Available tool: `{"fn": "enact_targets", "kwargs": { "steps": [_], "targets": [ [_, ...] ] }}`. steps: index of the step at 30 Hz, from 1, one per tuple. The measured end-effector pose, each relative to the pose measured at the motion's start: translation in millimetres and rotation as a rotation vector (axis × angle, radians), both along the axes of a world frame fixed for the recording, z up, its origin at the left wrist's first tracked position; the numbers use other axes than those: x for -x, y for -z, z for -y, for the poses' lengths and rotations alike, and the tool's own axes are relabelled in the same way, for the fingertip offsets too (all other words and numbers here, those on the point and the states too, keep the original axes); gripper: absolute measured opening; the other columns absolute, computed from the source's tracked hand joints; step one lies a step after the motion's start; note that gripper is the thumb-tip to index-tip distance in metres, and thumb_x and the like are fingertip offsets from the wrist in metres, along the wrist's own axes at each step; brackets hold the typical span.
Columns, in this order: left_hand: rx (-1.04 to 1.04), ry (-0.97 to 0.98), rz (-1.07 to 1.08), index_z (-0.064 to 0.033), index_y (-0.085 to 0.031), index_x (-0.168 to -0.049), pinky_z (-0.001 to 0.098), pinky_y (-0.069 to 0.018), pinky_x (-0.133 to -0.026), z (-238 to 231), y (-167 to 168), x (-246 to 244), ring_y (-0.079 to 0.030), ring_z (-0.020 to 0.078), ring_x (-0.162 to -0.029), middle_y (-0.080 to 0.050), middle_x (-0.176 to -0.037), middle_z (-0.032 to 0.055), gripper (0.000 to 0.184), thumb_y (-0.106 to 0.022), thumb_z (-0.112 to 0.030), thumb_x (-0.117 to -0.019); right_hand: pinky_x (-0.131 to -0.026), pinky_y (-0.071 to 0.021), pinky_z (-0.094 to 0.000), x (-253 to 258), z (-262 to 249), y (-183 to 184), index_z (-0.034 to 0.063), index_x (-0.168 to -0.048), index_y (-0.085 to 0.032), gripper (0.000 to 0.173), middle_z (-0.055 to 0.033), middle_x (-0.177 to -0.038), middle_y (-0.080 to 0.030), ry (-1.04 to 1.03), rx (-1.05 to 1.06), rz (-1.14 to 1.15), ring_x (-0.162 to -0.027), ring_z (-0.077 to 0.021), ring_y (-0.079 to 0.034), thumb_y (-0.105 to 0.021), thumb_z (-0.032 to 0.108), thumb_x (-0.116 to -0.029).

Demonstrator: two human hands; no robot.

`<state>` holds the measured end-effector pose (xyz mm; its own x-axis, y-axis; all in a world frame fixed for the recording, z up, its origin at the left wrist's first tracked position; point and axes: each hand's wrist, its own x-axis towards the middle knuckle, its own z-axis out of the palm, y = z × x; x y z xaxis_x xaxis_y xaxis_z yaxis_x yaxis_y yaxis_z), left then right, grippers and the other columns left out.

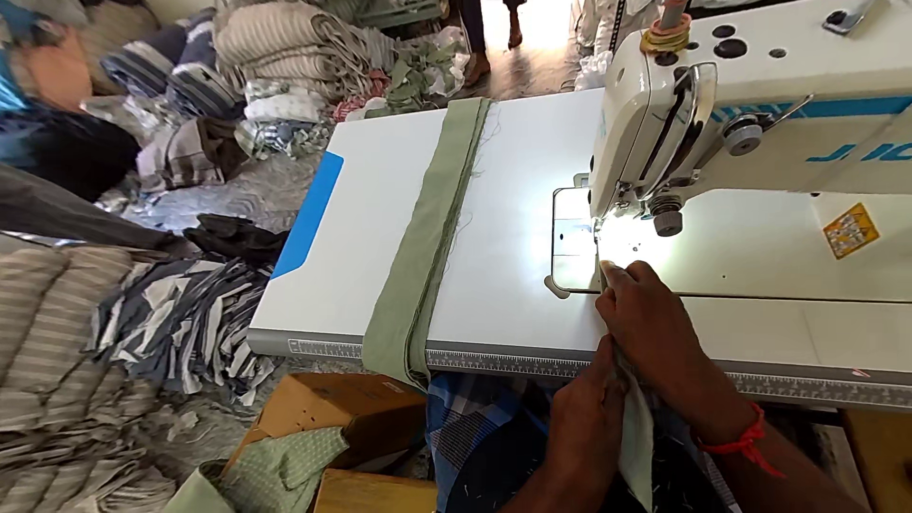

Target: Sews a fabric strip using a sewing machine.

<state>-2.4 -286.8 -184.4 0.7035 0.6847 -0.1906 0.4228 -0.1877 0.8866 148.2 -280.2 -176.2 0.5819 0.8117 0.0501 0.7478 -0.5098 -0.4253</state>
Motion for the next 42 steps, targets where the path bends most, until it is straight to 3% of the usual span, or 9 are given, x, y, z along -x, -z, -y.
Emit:
{"fn": "enact_targets", "kwargs": {
  "steps": [6,9,15,20,22,26,34,37,42],
  "targets": [
    [0.063,-0.006,-0.012,-0.0154,-0.047,-0.154,0.0295,-0.0589,-0.077,0.0,-3.6,0.5,-0.069,0.0105,-0.082,-0.072,-0.11,0.0067,0.049,-0.054,-0.021,-0.1063,-0.065,-0.0577,-0.0465,0.6,0.8,-0.7,-0.0022,-0.139,-0.06,0.039,-0.0217,-0.113,-0.061,-0.004,0.011,-0.001,-0.081,-0.0332,-0.067,-0.059,0.009,-0.1016],
    [0.096,-0.028,0.026,-0.0149,-0.045,-0.156,0.0269,-0.0557,-0.059,2.3,-0.3,0.3,-0.061,0.0105,-0.061,-0.07,-0.1,0.0082,0.052,-0.049,-0.008,-0.1045,-0.065,-0.0575,-0.0467,0.9,1.7,-1.4,-0.0025,-0.139,-0.061,0.039,-0.0224,-0.113,-0.061,-0.002,0.004,0.007,-0.08,-0.0335,-0.067,-0.059,0.009,-0.102],
    [0.021,-0.017,0.082,-0.0093,-0.042,-0.156,0.0332,-0.0549,-0.054,-15.7,6.2,-18.7,-0.059,0.0155,-0.054,-0.067,-0.079,0.0107,0.054,-0.052,-0.005,-0.1037,-0.073,-0.0572,-0.0537,-7.2,-3.1,-10.6,-0.0042,-0.142,-0.057,0.041,-0.026,-0.117,-0.061,-0.01,0.053,-0.082,-0.09,-0.0399,-0.067,-0.056,0.007,-0.1027],
    [-0.287,0.089,0.085,-0.0124,-0.038,-0.158,0.0338,-0.0506,-0.048,-42.7,7.5,-23.5,-0.054,0.0141,-0.05,-0.058,-0.065,0.002,0.062,-0.061,-0.016,-0.1002,-0.07,-0.0589,-0.0473,-43.6,20.8,-36.2,0.0297,-0.166,-0.018,0.075,-0.0147,-0.109,-0.068,-0.29,0.229,-0.474,-0.077,-0.0252,-0.068,-0.059,0.015,-0.1046],
    [-0.165,0.115,0.131,-0.0158,-0.053,-0.146,0.0308,-0.0555,-0.051,-52.9,4.8,-14.0,-0.059,0.0124,-0.055,-0.064,-0.08,0.0036,0.048,-0.064,-0.016,-0.0997,-0.065,-0.0591,-0.0381,-52.5,43.1,-37.2,0.0402,-0.163,-0.026,0.073,-0.006,-0.107,-0.069,-0.369,0.253,-0.577,-0.071,-0.0158,-0.066,-0.06,0.015,-0.1026],
    [0.359,0.146,0.312,-0.0088,-0.065,-0.129,0.0307,-0.0604,-0.049,-60.2,0.4,3.2,-0.066,0.0172,-0.057,-0.07,-0.099,0.0111,0.031,-0.05,0.0,-0.1034,-0.053,-0.0578,-0.0287,-46.7,83.8,-13.1,0.0288,-0.133,-0.067,0.042,0.002,-0.089,-0.073,-0.308,-0.034,-0.732,-0.06,-0.012,-0.065,-0.052,0.011,-0.0973],
    [0.353,0.035,0.424,-0.0061,-0.067,-0.118,0.0287,-0.0589,-0.046,-51.1,5.9,7.8,-0.065,0.0174,-0.055,-0.07,-0.101,0.0118,0.018,-0.059,-0.003,-0.1017,-0.056,-0.0618,-0.0301,-16.6,89.7,2.8,0.0116,-0.103,-0.068,0.013,-0.0062,-0.082,-0.072,-0.029,-0.373,-0.895,-0.063,-0.0189,-0.07,-0.069,0.024,-0.0981],
    [0.337,-0.002,0.408,-0.0056,-0.065,-0.113,0.0313,-0.0616,-0.05,-49.6,6.5,5.5,-0.068,0.0192,-0.058,-0.07,-0.096,0.0118,0.014,-0.059,-0.015,-0.1039,-0.048,-0.0553,-0.0273,-10.3,83.1,2.0,0.0107,-0.103,-0.065,0.012,-0.0064,-0.081,-0.073,0.041,-0.367,-0.874,-0.056,-0.0174,-0.065,-0.069,0.021,-0.0992],
    [0.741,-0.212,0.535,-0.0036,-0.055,-0.105,0.027,-0.0591,-0.056,-52.8,-2.1,-7.3,-0.068,0.0155,-0.062,-0.067,-0.084,0.0127,0.005,-0.059,-0.007,-0.1024,-0.052,-0.0465,-0.0186,-10.6,76.5,22.6,0.027,-0.135,-0.07,0.037,0.0083,-0.086,-0.059,-0.257,-0.448,-0.388,-0.064,-0.001,-0.053,-0.053,0.021,-0.1032]
  ]
}}
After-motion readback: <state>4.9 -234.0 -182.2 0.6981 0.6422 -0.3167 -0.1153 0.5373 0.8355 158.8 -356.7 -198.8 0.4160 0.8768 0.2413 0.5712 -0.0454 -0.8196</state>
